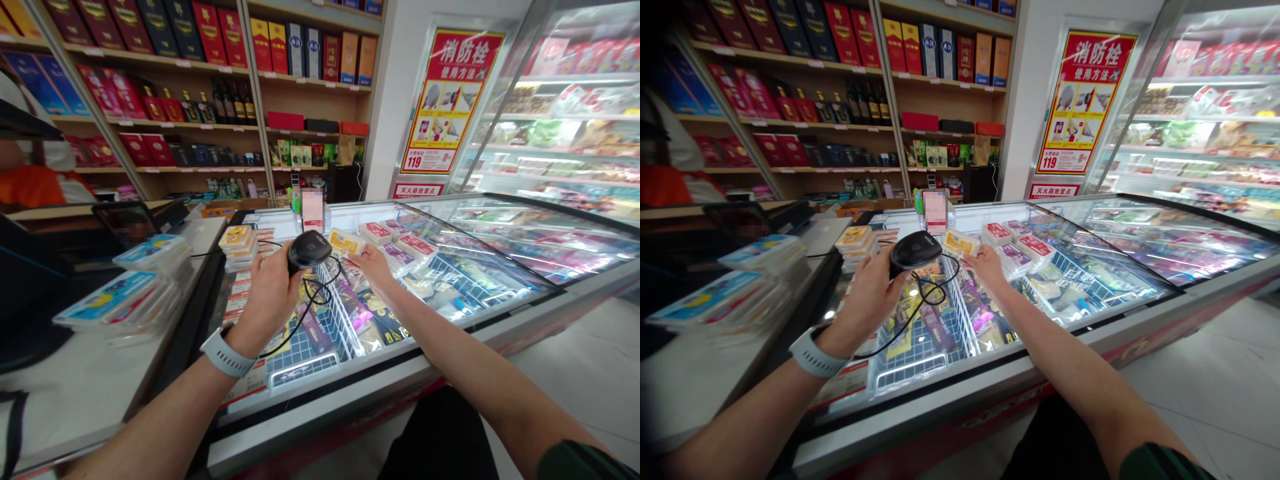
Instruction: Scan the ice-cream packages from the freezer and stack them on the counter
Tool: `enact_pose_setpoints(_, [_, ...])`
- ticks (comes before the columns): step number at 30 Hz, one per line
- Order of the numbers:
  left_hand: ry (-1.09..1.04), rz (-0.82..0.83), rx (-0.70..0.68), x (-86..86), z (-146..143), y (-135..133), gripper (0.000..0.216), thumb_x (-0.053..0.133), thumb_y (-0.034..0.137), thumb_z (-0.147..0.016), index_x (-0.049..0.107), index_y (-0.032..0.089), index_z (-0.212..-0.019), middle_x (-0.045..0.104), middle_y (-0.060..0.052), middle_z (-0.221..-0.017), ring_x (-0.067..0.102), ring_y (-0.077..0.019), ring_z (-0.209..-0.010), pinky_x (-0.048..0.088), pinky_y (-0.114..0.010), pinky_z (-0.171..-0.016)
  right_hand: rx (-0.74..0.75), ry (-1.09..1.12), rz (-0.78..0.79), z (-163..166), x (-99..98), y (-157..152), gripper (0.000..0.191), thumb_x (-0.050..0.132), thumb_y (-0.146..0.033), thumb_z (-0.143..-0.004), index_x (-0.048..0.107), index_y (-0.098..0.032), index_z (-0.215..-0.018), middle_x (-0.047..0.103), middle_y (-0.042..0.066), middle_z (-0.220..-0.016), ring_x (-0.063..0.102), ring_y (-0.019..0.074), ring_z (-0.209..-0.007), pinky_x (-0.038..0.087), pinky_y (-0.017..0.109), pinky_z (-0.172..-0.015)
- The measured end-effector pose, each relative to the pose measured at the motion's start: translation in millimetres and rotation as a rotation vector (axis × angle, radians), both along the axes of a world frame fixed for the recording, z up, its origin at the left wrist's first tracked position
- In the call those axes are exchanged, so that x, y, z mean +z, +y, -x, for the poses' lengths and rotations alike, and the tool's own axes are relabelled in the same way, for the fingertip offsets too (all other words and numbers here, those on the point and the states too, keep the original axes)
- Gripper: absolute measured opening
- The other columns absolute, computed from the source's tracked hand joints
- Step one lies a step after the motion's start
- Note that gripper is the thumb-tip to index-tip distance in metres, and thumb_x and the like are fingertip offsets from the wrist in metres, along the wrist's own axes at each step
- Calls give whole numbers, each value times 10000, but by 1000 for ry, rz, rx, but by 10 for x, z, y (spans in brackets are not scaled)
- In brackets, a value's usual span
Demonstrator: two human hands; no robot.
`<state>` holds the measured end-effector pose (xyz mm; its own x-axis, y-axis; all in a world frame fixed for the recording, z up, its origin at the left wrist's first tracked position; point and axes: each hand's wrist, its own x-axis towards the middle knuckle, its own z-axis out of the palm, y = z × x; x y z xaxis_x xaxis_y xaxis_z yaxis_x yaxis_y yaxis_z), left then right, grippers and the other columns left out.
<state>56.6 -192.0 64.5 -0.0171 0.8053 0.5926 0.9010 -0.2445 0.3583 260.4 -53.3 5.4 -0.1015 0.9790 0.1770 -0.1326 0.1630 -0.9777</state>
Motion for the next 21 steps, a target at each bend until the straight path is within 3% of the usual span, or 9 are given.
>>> enact_pose_setpoints(7, [11, -2, 3, -23, -3, -1, 439, 493, 230, -919, 438, 130, -1343, 597, -154, -1314, 531, -312, -1248, 275, -550, -1105, 12, 65, -3, 35, -5, -12, 367, 799, -351, -599, 561, -214, -843, 737, 9, -839, 721, 203, -791, 592, 410, -862])
enact_pose_setpoints(21, [36, -21, -5, -43, -3, 10, 447, 480, 231, -916, 426, 136, -1350, 614, -154, -1283, 553, -304, -1212, 300, -538, -1097, 27, 70, 9, 58, -11, -25, 395, 813, -360, -578, 573, -210, -854, 736, 33, -877, 721, 215, -824, 606, 385, -816])
